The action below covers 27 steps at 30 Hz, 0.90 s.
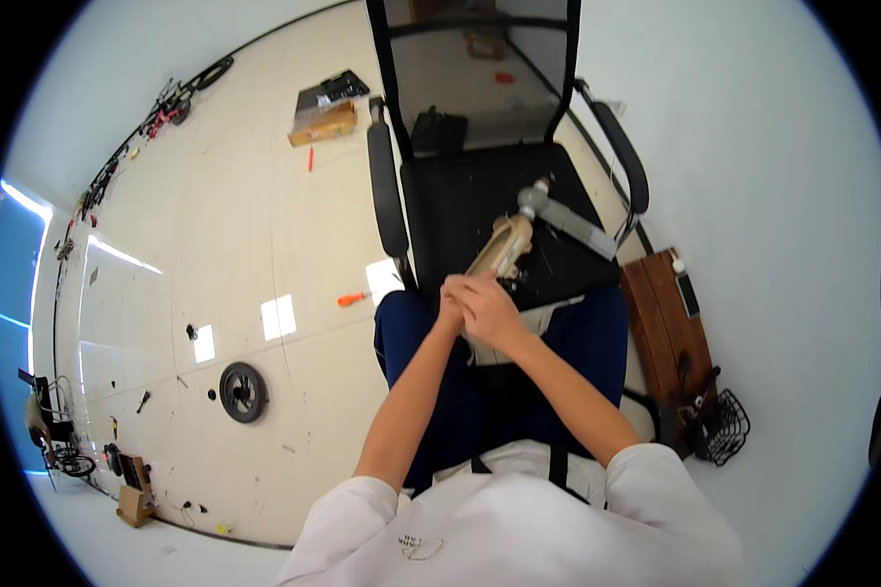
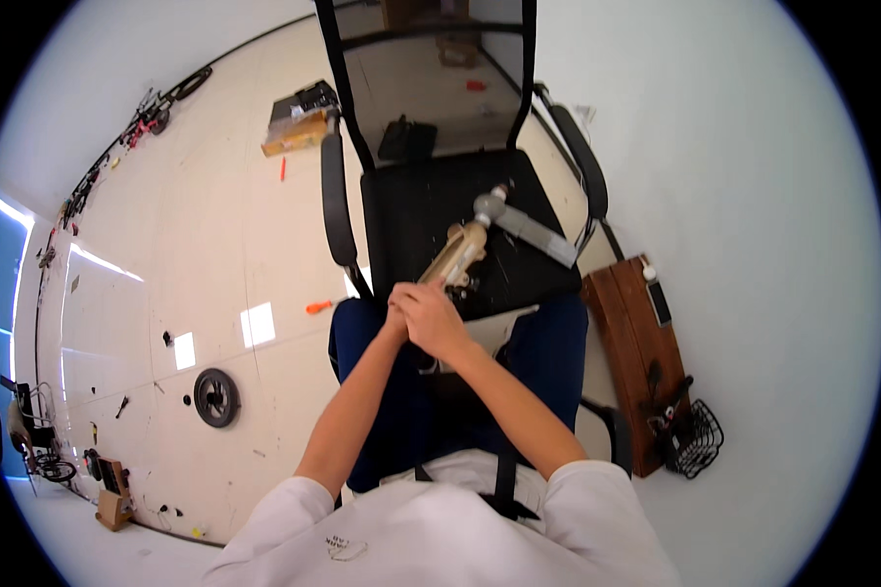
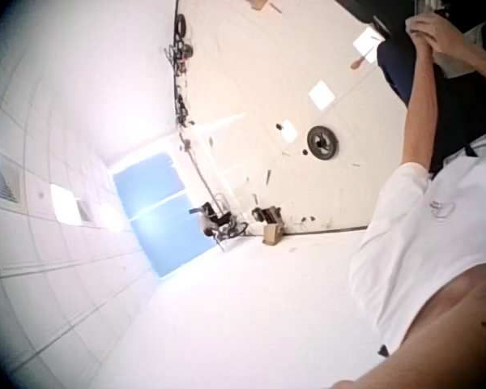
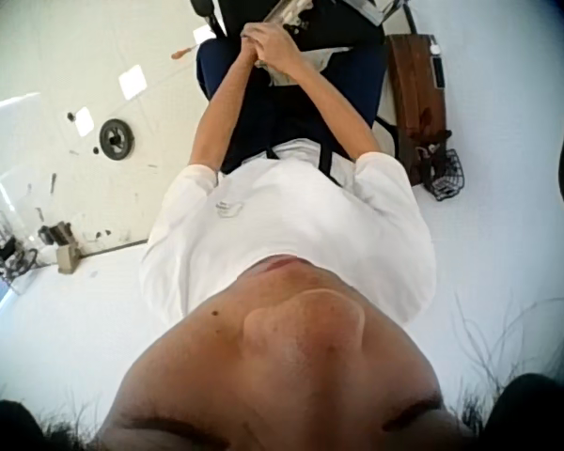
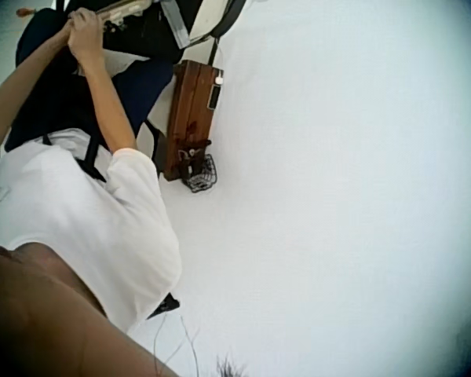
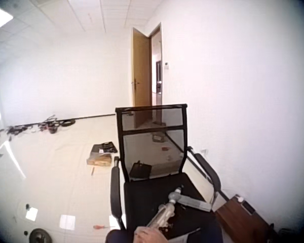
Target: The person sits on a chair and assembles a mechanical part by hand, repeatedly attaching and detaching small components to a curved metal piece. The person handles the part and small pieces, adjusting connections without using tools.
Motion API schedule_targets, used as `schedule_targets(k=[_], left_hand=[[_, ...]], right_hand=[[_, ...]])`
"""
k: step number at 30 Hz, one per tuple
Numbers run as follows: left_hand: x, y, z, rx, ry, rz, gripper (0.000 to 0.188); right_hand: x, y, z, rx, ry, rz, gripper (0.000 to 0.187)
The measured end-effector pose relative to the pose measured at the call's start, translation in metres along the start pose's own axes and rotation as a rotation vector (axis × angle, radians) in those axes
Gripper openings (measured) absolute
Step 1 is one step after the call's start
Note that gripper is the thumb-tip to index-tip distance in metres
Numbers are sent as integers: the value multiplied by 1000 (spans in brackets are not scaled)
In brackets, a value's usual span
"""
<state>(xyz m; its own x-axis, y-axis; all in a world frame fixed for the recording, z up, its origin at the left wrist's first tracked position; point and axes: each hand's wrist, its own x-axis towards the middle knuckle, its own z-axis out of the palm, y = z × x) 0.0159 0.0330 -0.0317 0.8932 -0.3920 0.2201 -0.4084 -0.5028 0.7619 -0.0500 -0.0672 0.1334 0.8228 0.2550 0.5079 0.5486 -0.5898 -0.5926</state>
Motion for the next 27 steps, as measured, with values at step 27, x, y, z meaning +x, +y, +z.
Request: schedule_targets(k=[27], left_hand=[[-1,75,-87,-1124,-377,-919,37]], right_hand=[[-79,20,15,902,226,1025,22]])
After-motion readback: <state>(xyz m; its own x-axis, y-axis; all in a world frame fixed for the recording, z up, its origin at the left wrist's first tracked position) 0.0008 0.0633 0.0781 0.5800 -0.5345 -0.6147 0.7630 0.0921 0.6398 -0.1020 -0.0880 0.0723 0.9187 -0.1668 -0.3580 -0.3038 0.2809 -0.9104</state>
